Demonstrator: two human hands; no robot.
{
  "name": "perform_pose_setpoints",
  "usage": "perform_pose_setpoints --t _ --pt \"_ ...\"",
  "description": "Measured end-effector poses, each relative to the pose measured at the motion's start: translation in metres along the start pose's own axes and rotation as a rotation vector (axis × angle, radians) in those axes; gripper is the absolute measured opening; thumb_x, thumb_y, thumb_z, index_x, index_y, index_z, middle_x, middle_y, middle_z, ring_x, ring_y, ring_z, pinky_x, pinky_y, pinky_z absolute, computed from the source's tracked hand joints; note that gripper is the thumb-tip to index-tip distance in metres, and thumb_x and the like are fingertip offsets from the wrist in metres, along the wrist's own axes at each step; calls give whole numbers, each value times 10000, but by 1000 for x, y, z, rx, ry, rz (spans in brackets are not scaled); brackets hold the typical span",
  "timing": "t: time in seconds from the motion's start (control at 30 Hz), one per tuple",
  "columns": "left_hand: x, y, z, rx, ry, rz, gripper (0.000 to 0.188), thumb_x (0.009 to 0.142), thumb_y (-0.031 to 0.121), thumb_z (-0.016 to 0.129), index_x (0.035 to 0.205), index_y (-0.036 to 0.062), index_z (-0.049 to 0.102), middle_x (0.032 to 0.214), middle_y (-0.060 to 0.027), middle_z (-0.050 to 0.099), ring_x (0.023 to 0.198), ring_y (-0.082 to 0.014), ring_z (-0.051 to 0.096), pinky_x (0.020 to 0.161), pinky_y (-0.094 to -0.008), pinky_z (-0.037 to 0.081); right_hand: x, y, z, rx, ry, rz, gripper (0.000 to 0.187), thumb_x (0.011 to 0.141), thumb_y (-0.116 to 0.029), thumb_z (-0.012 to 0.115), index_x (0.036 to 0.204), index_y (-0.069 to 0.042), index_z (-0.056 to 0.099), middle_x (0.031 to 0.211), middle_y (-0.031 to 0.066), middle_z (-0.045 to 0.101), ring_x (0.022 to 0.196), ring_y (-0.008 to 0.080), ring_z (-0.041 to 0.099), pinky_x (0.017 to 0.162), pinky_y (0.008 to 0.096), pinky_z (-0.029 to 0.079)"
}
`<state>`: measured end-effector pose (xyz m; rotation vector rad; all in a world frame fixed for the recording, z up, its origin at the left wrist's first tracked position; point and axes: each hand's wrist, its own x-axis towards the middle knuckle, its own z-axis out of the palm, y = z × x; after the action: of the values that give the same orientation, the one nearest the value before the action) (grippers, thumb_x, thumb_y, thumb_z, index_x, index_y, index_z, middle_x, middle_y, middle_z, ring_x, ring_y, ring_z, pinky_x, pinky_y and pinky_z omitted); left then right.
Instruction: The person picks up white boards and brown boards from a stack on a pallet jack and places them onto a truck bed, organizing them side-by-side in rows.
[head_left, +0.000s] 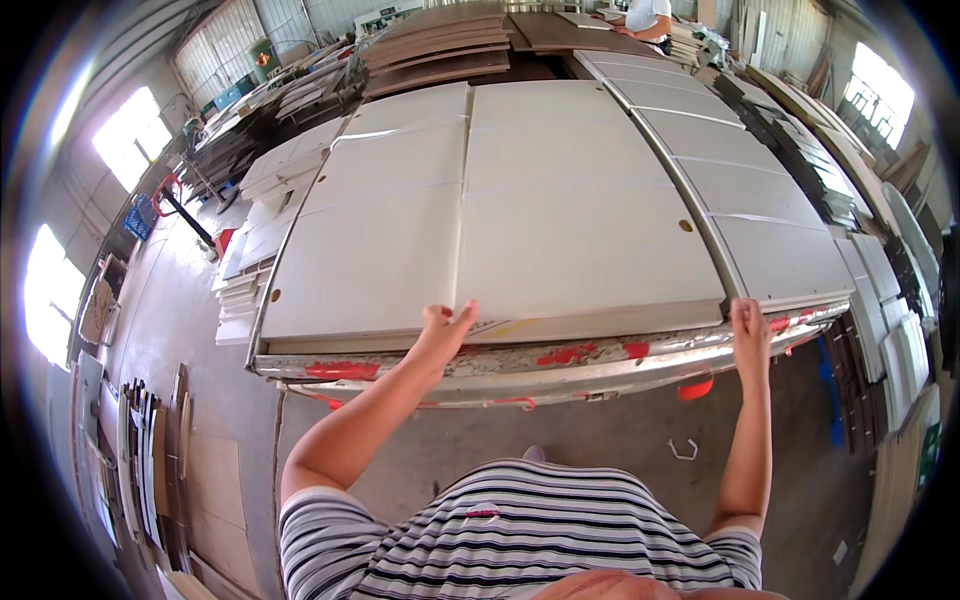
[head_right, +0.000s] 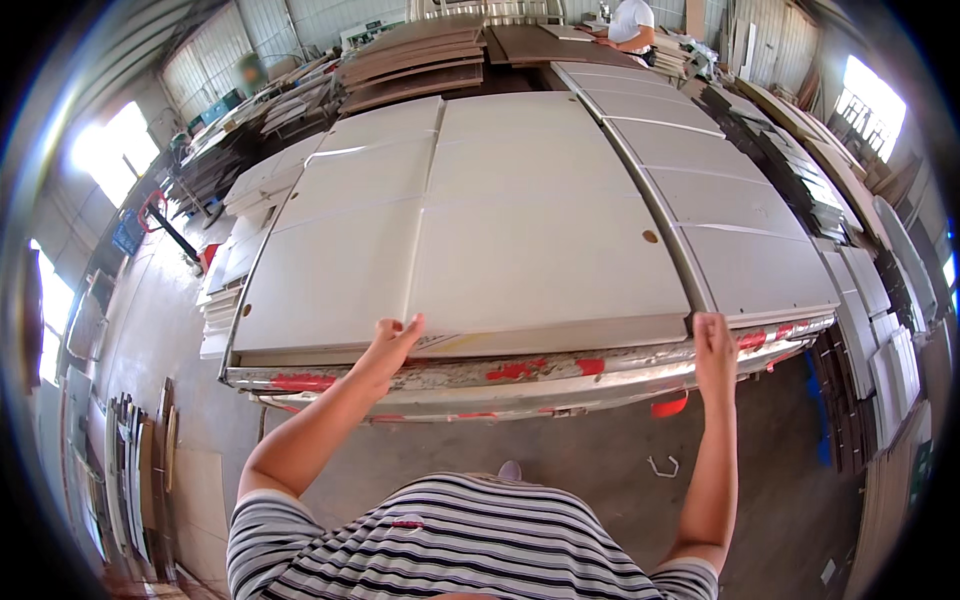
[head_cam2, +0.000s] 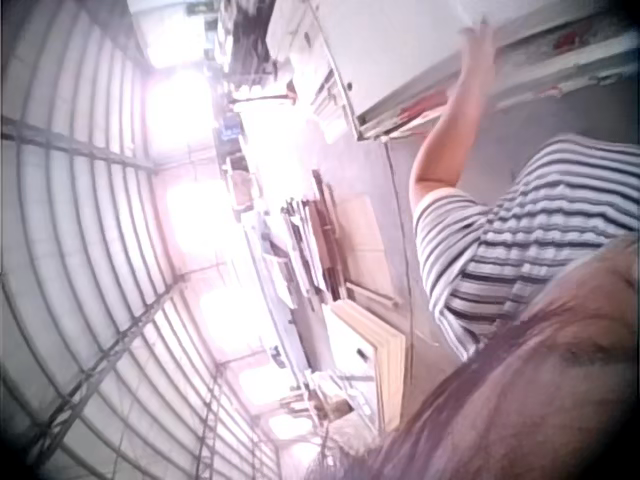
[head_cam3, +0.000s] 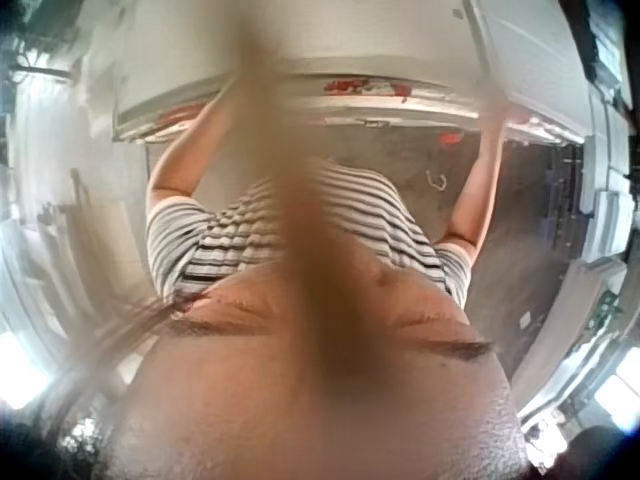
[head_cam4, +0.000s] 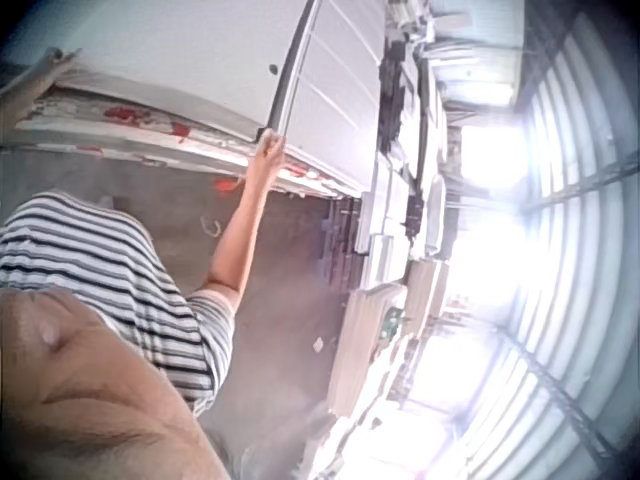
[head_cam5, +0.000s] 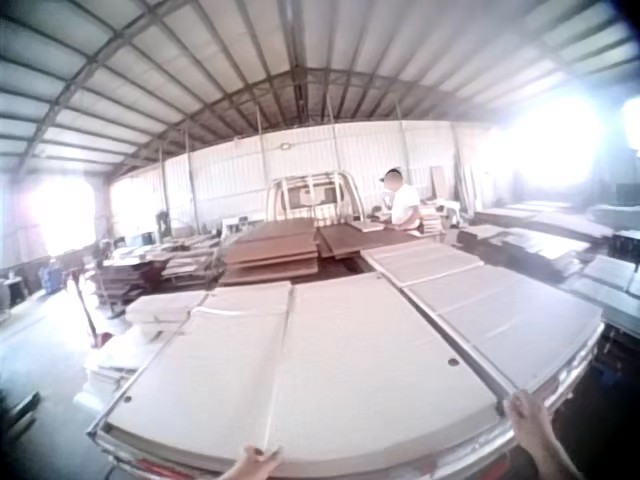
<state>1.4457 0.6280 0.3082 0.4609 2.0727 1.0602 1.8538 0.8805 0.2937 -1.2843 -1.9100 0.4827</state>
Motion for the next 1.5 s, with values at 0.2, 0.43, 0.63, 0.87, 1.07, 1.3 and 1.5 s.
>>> perform_pose_setpoints --t 0.2,0.43,0.63,0.87,1.07,1.3,1.5 --pt "10 -10 -1 -217 126 76 664 860 575 631 1128 2 428 994 -98 486 871 -193 549 734 -328 468 34 -6 18 362 -276 436 454 934 -465 577 918 -11 575 694 75 560 586 186 590 497 347 445" --pt "-1 -5 1 -471 330 185 319 869 367 689 865 90 529 830 -37 548 697 -138 585 530 -262 469 32 30 55 288 -127 -134 652 915 -422 626 1218 131 462 697 115 607 521 177 570 504 326 441" --pt "-54 -14 6 -496 402 210 252 895 312 657 796 120 526 768 13 561 664 -105 561 504 -263 441 10 -9 10 426 -292 -54 566 922 -348 631 1196 116 459 553 98 554 415 184 506 443 307 386" --pt "-42 13 26 -565 386 246 234 899 293 645 798 122 521 779 15 566 701 -98 562 511 -254 429 46 -5 15 372 -223 44 518 923 -360 614 1127 98 484 486 106 484 410 212 494 446 329 374" --pt "-24 40 20 -509 462 255 197 902 275 625 828 121 526 789 5 575 694 -118 564 485 -256 416 60 -27 27 345 -177 36 508 947 -464 532 800 18 468 491 175 509 501 390 568 500 464 431" --pt "-46 46 -10 943 566 446 296 965 351 544 981 60 494 877 -94 636 772 -246 610 756 -406 477 55 -46 -19 -255 -63 -296 355 915 -354 615 845 -25 502 815 169 649 747 316 646 492 400 470" --pt "15 -9 9 633 440 604 537 947 323 559 1379 50 394 1322 -199 508 1241 -394 439 1033 -468 353 50 -14 22 -134 -175 -600 629 857 -383 673 1318 -17 452 1376 256 420 1252 424 434 1025 500 381"
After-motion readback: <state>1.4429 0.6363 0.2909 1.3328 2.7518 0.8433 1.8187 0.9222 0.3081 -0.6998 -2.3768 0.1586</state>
